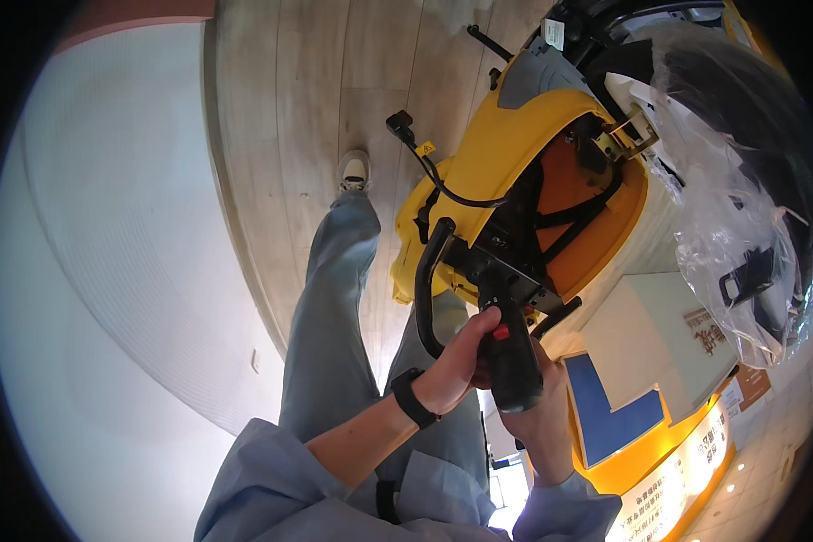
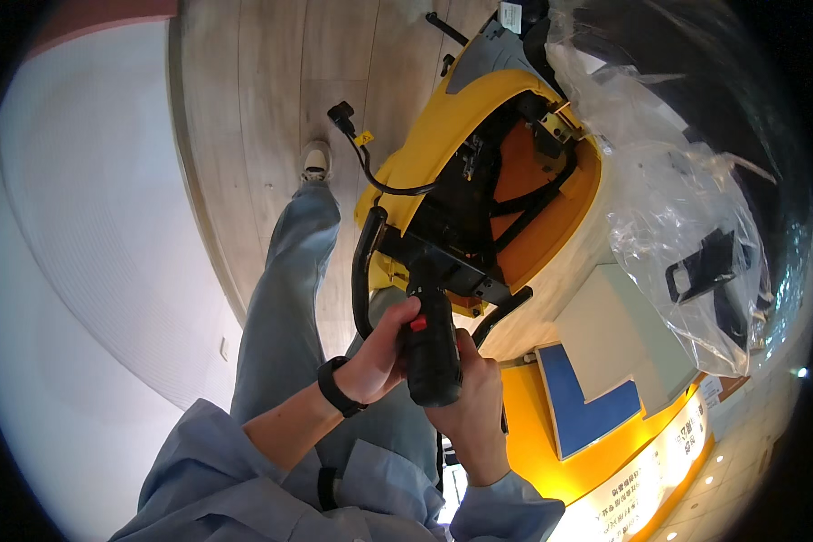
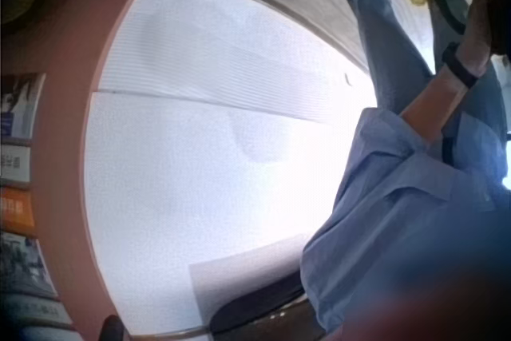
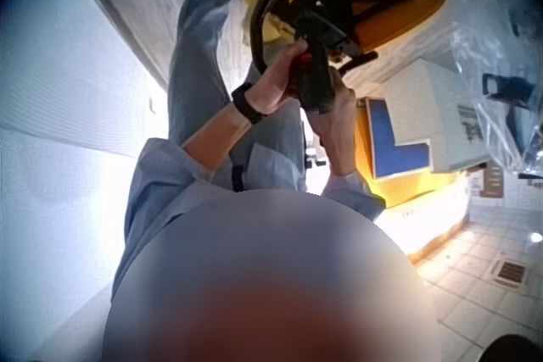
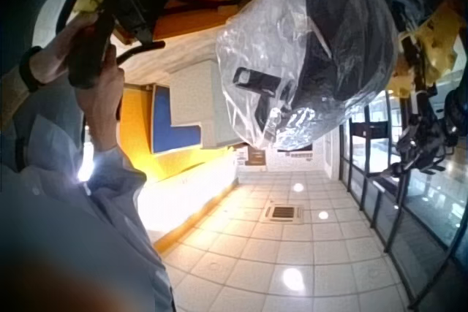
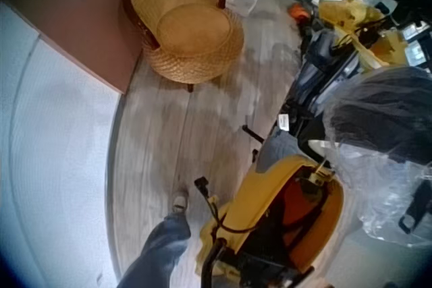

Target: Assembling the body panels and internal components of a yellow electric scooter using a power drill.

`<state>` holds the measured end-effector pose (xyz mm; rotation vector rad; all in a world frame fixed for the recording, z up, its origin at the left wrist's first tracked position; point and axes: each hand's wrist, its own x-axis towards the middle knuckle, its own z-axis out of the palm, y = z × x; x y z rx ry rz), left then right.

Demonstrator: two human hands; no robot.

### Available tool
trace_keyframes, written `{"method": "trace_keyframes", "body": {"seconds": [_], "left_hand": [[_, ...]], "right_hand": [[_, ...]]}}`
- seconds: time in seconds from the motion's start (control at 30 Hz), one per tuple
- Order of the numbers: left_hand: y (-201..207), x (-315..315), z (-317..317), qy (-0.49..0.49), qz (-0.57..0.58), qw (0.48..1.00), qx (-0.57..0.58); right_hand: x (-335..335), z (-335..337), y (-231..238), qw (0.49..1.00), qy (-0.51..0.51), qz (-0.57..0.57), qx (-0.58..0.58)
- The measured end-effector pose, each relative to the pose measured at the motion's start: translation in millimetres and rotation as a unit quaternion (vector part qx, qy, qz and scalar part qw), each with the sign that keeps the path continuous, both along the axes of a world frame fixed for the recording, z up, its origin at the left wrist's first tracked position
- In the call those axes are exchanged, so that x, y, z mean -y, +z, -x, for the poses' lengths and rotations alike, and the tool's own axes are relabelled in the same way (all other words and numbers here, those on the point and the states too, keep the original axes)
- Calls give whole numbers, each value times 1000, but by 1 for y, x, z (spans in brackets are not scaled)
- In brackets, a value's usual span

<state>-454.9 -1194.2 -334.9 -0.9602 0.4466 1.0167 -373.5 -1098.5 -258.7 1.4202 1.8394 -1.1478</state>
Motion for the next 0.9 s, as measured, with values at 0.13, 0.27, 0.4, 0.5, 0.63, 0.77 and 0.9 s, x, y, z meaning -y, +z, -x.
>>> {"method": "trace_keyframes", "body": {"seconds": [0.13,0.27,0.4,0.5,0.63,0.77,0.9], "left_hand": [[-1,2,-5,25,7,1000,-16],[1,3,-3,56,9,998,-24],[4,2,0,79,-6,997,-24],[4,4,-1,95,2,995,-15],[-3,5,4,19,-34,999,-28],[-4,10,-4,53,-28,998,-18],[-5,15,-4,115,-45,992,13]], "right_hand": [[0,8,4,999,20,2,30],[3,13,5,997,56,-23,55],[-1,13,5,994,75,-3,80],[-1,12,4,995,76,6,69],[9,-5,-3,1000,13,-9,4],[6,-2,0,998,40,4,43],[2,3,1,997,61,5,44]]}}
